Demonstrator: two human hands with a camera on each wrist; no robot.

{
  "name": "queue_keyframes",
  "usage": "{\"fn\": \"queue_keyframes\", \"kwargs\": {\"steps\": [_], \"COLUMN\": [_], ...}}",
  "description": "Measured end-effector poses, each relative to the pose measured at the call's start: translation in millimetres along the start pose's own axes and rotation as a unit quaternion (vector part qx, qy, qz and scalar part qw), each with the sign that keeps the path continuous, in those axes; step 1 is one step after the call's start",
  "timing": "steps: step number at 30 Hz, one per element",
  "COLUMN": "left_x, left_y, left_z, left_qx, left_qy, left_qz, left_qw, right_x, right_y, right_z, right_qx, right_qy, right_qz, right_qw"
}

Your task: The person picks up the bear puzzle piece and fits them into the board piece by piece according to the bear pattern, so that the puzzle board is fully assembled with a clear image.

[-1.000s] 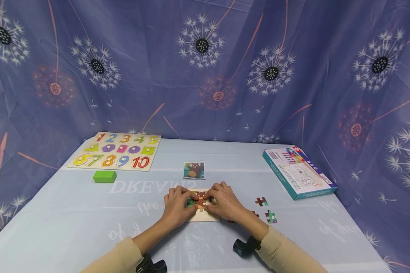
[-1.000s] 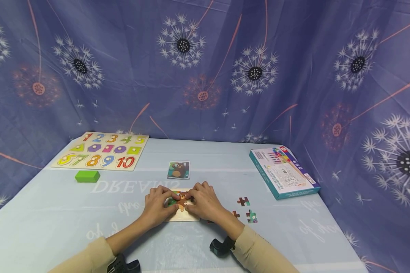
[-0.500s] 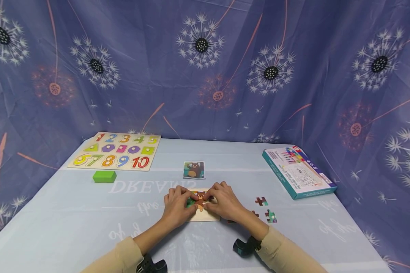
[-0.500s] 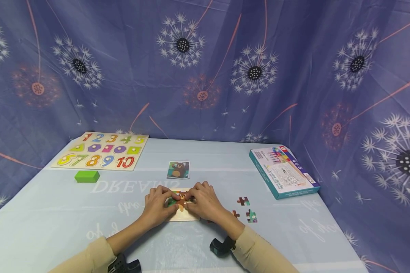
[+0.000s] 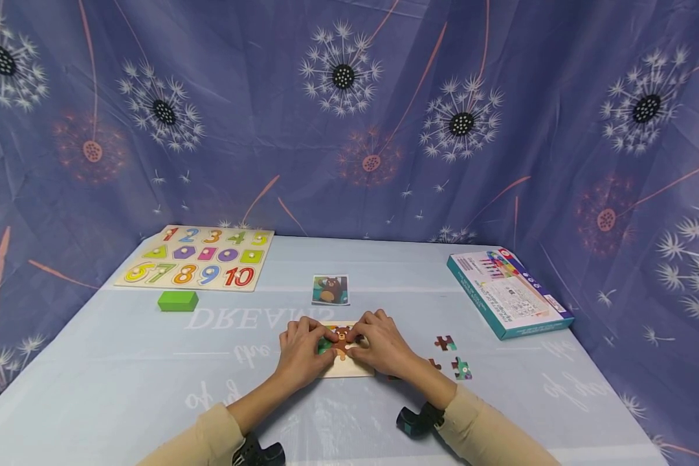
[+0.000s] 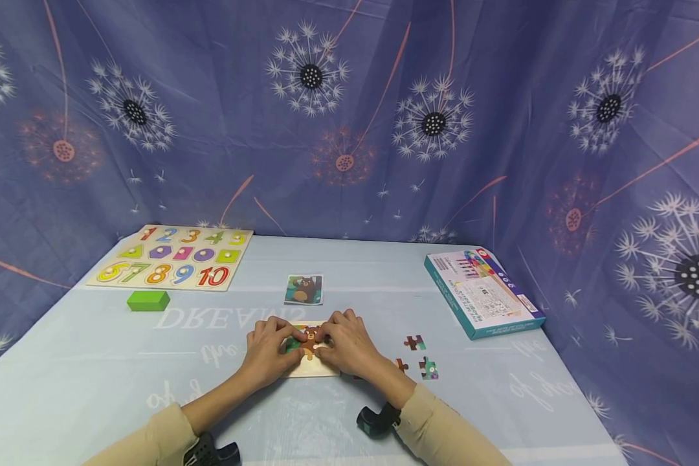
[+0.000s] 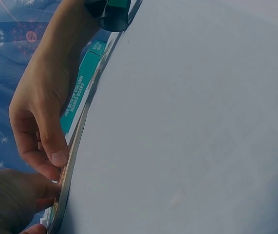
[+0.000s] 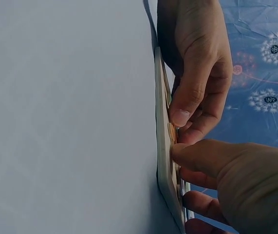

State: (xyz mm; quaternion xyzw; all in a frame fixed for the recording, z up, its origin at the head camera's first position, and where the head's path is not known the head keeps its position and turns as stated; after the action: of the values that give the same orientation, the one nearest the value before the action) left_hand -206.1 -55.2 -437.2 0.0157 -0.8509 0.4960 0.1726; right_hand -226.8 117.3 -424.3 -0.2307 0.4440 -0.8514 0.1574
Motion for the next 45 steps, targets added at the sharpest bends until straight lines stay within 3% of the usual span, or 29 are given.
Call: {"fn": "queue_keyframes", "kwargs": {"steps": [12, 19, 28, 45], "left_x": [0.0, -0.9, -1.1, -0.3], "left_y": [1.0, 0.5, -0.2, 0.9], "left_z": [0.6, 0.8, 0.3, 0.7], "left_qx": [-0.008, -0.016, -0.02, -0.023], "left_qy": [-0.001, -0.002, -0.004, -0.007], "left_qz": [0.005, 0.005, 0.005, 0.007], "left_qw": [1.0, 0.9999, 0.9998, 0.9997], "right_x": [-0.7, -5.7, -21.7, -65.5], "right_y": [-4.3, -22.3, -53.9, -95.0], "right_z": [-2.6, -9.5, -30.5, -89.3], "right_qx": [0.032, 0.062, 0.083, 0.068], "right_qy": [0.025, 0.037, 0.094, 0.141], "right_qz": [0.017, -0.007, -0.026, -0.046], "right_qw": [0.999, 0.9974, 0.9918, 0.9866]}}
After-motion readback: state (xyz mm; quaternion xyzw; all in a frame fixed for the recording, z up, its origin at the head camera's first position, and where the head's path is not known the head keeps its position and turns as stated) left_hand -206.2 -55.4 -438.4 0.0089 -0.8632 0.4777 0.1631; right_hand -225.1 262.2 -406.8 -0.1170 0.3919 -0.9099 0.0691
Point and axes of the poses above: each hand's wrist, its own x-axis towards the middle knuckle, its own y-axis out of the palm, z = x × y, the point moved 2 cm from there along x, towards the middle knuckle, and after that the axes turned 11 degrees about x, right-handed, at the moved point
